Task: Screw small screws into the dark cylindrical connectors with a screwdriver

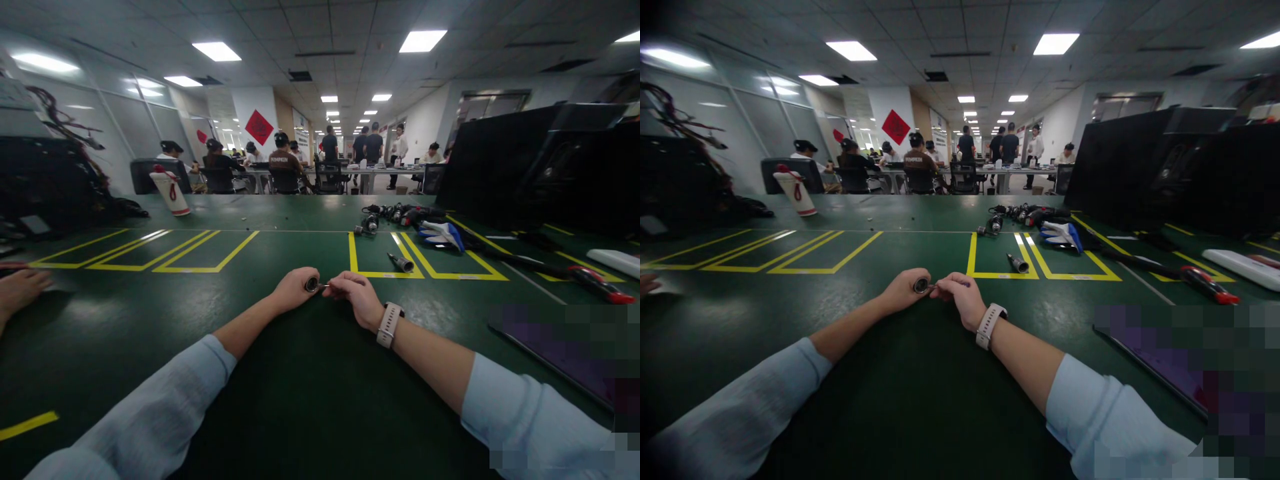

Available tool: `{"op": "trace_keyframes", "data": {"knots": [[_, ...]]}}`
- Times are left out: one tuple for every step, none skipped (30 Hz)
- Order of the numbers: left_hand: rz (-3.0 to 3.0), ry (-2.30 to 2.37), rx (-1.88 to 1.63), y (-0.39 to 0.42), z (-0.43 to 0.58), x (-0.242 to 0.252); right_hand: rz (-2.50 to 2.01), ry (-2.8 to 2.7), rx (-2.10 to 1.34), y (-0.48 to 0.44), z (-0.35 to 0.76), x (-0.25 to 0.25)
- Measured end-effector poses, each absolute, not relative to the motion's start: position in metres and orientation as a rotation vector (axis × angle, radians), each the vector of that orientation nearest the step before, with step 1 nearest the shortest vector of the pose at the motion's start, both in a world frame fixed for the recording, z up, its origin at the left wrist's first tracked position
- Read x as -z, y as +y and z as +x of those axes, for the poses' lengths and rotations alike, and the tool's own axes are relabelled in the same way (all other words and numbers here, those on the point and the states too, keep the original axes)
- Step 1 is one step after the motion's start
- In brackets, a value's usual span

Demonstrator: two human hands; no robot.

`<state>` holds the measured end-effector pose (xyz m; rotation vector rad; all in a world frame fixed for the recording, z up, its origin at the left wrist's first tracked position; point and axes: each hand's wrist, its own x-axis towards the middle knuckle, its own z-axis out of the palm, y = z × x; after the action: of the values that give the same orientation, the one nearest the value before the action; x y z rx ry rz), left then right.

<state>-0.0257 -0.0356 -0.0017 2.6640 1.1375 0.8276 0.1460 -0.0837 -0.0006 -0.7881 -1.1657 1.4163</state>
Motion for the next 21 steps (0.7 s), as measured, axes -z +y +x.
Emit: {"op": "trace_keyframes", "data": {"knots": [[2.659,1.135,-0.835,-0.0349,-0.0261,0.0021,-0.774,-1.166,-1.435,-0.0834,0.1468,0.0006],[2.653,1.133,-0.842,-0.0340,-0.0267,0.0026,-0.760,-1.161,-1.449,-0.0831,0.1476,0.0003],[2.647,1.132,-0.851,-0.0331,-0.0272,0.0030,-0.752,-1.151,-1.457,-0.0831,0.1483,-0.0003],[2.641,1.133,-0.860,-0.0323,-0.0277,0.0034,-0.750,-1.138,-1.461,-0.0833,0.1488,-0.0010],[2.633,1.137,-0.872,-0.0316,-0.0281,0.0037,-0.752,-1.126,-1.463,-0.0836,0.1490,-0.0018],[2.622,1.140,-0.887,-0.0312,-0.0283,0.0038,-0.755,-1.115,-1.463,-0.0839,0.1491,-0.0024],[2.609,1.141,-0.903,-0.0310,-0.0285,0.0037,-0.759,-1.106,-1.459,-0.0843,0.1489,-0.0028],[2.593,1.137,-0.918,-0.0311,-0.0284,0.0036,-0.759,-1.103,-1.451,-0.0846,0.1486,-0.0030],[2.579,1.132,-0.929,-0.0314,-0.0282,0.0033,-0.755,-1.110,-1.441,-0.0847,0.1482,-0.0028],[2.566,1.126,-0.939,-0.0318,-0.0280,0.0030,-0.750,-1.125,-1.423,-0.0849,0.1478,-0.0023],[2.557,1.122,-0.945,-0.0323,-0.0276,0.0026,-0.750,-1.148,-1.396,-0.0850,0.1473,-0.0016],[2.555,1.123,-0.946,-0.0327,-0.0273,0.0023,-0.755,-1.179,-1.361,-0.0852,0.1468,-0.0010],[2.555,1.127,-0.946,-0.0330,-0.0270,0.0020,-0.764,-1.220,-1.321,-0.0855,0.1463,-0.0004],[2.556,1.133,-0.948,-0.0331,-0.0268,0.0018,-0.777,-1.270,-1.278,-0.0860,0.1459,0.0000],[2.556,1.141,-0.951,-0.0330,-0.0268,0.0018,-0.793,-1.326,-1.229,-0.0866,0.1455,0.0002],[2.553,1.145,-0.955,-0.0326,-0.0269,0.0019,-0.807,-1.387,-1.179,-0.0873,0.1451,0.0002],[2.544,1.147,-0.963,-0.0321,-0.0271,0.0020,-0.815,-1.450,-1.128,-0.0881,0.1448,0.0001],[2.529,1.147,-0.974,-0.0315,-0.0274,0.0022,-0.819,-1.510,-1.076,-0.0888,0.1445,-0.0001],[2.508,1.146,-0.989,-0.0308,-0.0276,0.0024,-0.819,-1.561,-1.023,-0.0895,0.1440,-0.0002],[2.478,1.143,-1.009,-0.0302,-0.0278,0.0026,-0.811,-1.604,-0.971,-0.0899,0.1435,0.0000],[2.445,1.140,-1.034,-0.0297,-0.0278,0.0028,-0.796,-1.644,-0.920,-0.0902,0.1429,0.0005]]}}
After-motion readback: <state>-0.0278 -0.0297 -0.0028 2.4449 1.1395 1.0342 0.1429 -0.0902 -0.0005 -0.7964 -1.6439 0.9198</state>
